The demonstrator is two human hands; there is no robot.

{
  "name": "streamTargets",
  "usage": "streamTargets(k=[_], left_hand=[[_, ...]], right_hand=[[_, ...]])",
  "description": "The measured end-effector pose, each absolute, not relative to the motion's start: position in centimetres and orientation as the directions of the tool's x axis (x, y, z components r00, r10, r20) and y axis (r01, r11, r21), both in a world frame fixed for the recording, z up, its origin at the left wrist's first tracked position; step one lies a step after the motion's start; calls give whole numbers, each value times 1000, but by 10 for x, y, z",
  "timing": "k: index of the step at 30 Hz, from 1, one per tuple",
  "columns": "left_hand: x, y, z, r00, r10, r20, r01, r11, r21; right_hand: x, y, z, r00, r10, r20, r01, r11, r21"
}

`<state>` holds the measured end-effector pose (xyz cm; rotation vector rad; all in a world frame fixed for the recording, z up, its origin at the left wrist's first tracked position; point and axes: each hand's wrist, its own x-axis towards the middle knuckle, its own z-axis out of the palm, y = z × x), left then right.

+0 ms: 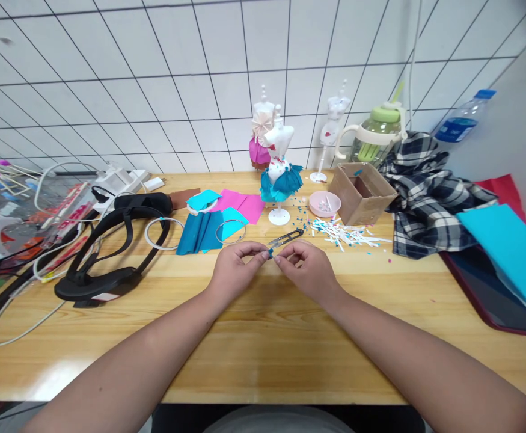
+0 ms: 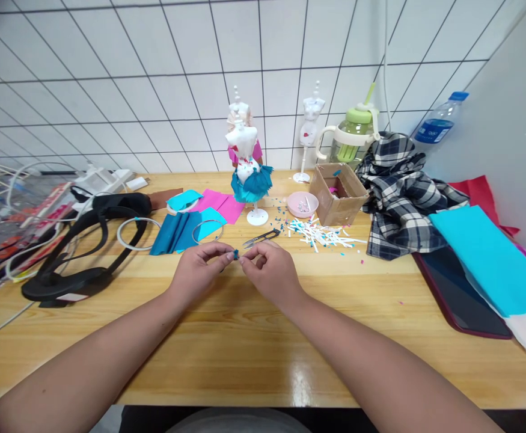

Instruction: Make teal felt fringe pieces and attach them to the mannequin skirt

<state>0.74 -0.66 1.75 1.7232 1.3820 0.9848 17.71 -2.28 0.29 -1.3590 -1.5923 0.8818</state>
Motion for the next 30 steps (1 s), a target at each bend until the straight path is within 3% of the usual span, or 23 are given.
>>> streamTargets(k=[12,24,28,30], left_hand=[[14,-16,23,180,970,160,505,-231,831],[10,-12,18,154,971,185,471,-236,850],[6,-7,14,136,982,129,381,-172,908],[5,-6,12,143,983,116,345,-159,925]], right_hand=[[176,-23,4,-4,995,104,373,98,-923],[175,-26,3,-46,977,208,381,210,-901],[176,-27,6,-75,976,206,310,219,-925],[177,-27,7,-95,988,117,212,135,-968]])
